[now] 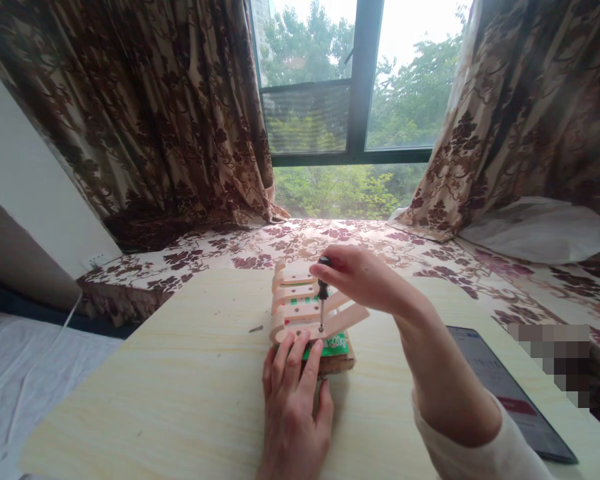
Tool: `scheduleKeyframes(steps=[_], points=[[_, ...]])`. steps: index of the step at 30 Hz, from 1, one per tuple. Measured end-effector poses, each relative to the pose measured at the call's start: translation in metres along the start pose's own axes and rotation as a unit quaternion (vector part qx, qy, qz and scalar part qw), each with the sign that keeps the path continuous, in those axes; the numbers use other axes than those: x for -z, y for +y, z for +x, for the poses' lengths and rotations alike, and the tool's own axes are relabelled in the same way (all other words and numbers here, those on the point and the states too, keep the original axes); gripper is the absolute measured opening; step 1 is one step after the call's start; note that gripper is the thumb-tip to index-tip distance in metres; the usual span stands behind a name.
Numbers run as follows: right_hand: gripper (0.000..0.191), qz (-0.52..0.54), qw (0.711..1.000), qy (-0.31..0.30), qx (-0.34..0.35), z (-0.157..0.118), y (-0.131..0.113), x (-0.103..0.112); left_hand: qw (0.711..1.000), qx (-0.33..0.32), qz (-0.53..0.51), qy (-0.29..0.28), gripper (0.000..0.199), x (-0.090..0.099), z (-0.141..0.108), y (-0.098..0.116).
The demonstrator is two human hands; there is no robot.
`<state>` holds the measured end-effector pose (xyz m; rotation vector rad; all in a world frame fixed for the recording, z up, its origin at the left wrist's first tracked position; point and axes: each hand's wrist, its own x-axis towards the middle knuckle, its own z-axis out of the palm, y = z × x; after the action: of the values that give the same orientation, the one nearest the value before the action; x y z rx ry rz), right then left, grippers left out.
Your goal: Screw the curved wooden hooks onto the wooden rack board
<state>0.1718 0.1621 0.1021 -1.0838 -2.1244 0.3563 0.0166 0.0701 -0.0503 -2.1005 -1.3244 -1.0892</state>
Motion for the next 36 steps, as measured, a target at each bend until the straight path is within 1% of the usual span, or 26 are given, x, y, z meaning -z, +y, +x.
scheduleKeyframes(steps=[3, 6, 11, 14, 16, 19, 20, 22, 26, 28, 30, 33, 34, 36], points=[[0.019, 0.029, 0.999, -0.024, 0.014, -0.004, -0.003, 0.005, 1.0, 0.003, -0.001, -0.001, 0.056, 0.0, 0.0, 0.0], [0.018, 0.053, 0.997, -0.04, 0.027, -0.006, -0.004, 0.008, 1.0, 0.006, -0.003, -0.002, 0.057, 0.0, 0.0, 0.0], [0.023, 0.013, 1.0, -0.002, 0.008, -0.002, 0.003, 0.005, 1.0, 0.005, -0.002, -0.009, 0.059, 0.0, 0.0, -0.001], [0.023, -0.017, 1.0, 0.012, -0.005, -0.002, 0.0, 0.006, 1.0, 0.004, -0.003, -0.009, 0.059, -0.001, 0.0, -0.001], [0.021, -0.006, 1.0, -0.008, 0.003, -0.005, -0.005, 0.007, 1.0, 0.005, -0.003, -0.006, 0.058, -0.001, 0.0, 0.0], [0.019, 0.04, 0.997, -0.064, 0.03, -0.007, -0.012, 0.008, 1.0, 0.005, -0.005, -0.002, 0.057, -0.001, 0.001, 0.0], [0.019, 0.049, 0.996, -0.07, 0.034, -0.007, -0.012, 0.008, 1.0, 0.004, -0.006, -0.001, 0.057, -0.001, 0.001, 0.0], [0.021, 0.044, 0.997, -0.054, 0.029, -0.005, -0.009, 0.006, 1.0, 0.003, -0.005, -0.001, 0.056, -0.001, 0.001, 0.0], [0.029, 0.003, 1.0, -0.002, -0.006, 0.0, 0.002, 0.002, 1.0, 0.007, -0.001, -0.009, 0.057, 0.0, -0.001, 0.0], [0.03, -0.002, 1.0, 0.006, -0.009, 0.0, 0.002, 0.002, 1.0, 0.008, -0.001, -0.008, 0.058, 0.0, -0.001, 0.0], [0.025, 0.016, 1.0, -0.01, 0.0, -0.001, -0.001, 0.004, 1.0, 0.007, -0.003, -0.007, 0.058, 0.0, -0.001, 0.0], [0.019, 0.056, 0.997, -0.055, 0.022, -0.005, -0.008, 0.009, 1.0, 0.006, -0.003, -0.008, 0.058, -0.001, -0.001, 0.0], [0.019, 0.06, 0.996, -0.061, 0.026, -0.005, -0.009, 0.009, 1.0, 0.007, -0.003, -0.008, 0.058, -0.001, 0.0, 0.0], [0.02, 0.052, 0.997, -0.053, 0.027, -0.005, -0.009, 0.009, 1.0, 0.007, -0.003, -0.003, 0.058, -0.001, 0.0, 0.0]])
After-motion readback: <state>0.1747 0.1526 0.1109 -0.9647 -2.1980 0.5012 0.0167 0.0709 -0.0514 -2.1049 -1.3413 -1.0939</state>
